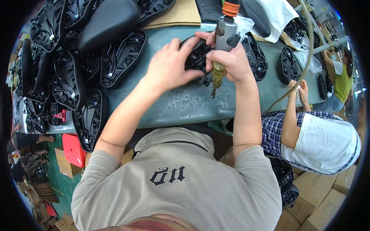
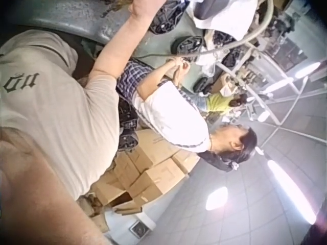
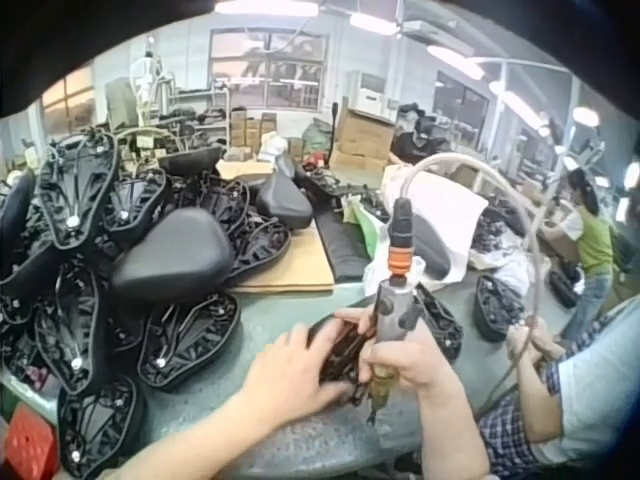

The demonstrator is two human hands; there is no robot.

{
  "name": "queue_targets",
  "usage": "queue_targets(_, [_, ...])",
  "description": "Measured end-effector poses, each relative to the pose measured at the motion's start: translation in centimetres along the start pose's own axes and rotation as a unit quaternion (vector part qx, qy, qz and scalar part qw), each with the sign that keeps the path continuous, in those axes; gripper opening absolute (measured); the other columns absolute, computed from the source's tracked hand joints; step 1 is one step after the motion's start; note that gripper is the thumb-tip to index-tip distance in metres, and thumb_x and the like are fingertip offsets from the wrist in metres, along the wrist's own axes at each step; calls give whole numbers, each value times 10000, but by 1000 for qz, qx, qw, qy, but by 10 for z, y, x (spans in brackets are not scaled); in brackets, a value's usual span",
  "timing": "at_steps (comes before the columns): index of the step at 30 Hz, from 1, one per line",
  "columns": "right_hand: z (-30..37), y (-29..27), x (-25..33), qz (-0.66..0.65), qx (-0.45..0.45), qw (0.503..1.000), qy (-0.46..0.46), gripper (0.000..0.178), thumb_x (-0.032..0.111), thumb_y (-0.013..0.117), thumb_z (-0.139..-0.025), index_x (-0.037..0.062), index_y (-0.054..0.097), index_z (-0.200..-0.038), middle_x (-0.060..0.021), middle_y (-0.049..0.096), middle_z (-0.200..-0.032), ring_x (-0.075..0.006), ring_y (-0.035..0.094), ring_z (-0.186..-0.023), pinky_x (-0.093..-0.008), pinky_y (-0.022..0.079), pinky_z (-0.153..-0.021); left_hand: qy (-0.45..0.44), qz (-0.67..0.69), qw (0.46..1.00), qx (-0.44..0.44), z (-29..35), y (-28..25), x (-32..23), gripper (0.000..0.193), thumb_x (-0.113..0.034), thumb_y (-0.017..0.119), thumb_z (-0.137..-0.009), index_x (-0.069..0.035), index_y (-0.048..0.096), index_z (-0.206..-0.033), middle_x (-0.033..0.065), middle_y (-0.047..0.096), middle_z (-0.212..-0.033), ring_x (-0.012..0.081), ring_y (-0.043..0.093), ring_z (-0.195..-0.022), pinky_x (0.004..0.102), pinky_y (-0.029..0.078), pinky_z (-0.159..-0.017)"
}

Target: Assembling bicycle seats using a pneumatic screwdriver to secure components.

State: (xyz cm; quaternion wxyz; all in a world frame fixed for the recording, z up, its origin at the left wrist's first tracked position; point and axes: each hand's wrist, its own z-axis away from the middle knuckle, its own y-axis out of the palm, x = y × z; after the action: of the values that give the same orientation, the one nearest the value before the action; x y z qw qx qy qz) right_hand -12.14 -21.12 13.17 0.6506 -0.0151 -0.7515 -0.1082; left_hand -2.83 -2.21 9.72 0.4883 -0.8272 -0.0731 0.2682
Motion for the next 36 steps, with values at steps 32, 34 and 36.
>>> queue_targets(32, [-46,130,-49,-40,-15,993,-110,279,-100,590,-883,5,500,-1125,-138,625,-895,-190,645,-651,-307,549,-608,-364,210,903,87,167,5,56,448,-357,584,-1037,44,580,-1237,303,688,-1113,484,661,-1058,528,525,-905])
queue_targets(34, [-50,127,-49,-17,-5,998,-66,276,-92,608,-884,9,511,-1121,-134,636,-883,-188,651,-654,-299,550,-607,-364,208,904,85,163,5,57,433,-340,587,-1036,43,579,-1237,305,686,-1117,485,662,-1055,531,527,-904])
queue_targets(36, [-50,133,-51,-27,-1,998,-61,254,-82,624,-884,10,527,-1099,-130,647,-866,-184,657,-647,-294,549,-598,-359,188,909,98,161,5,56,416,-313,597,-1031,43,571,-1244,306,687,-1115,489,663,-1042,533,531,-897])
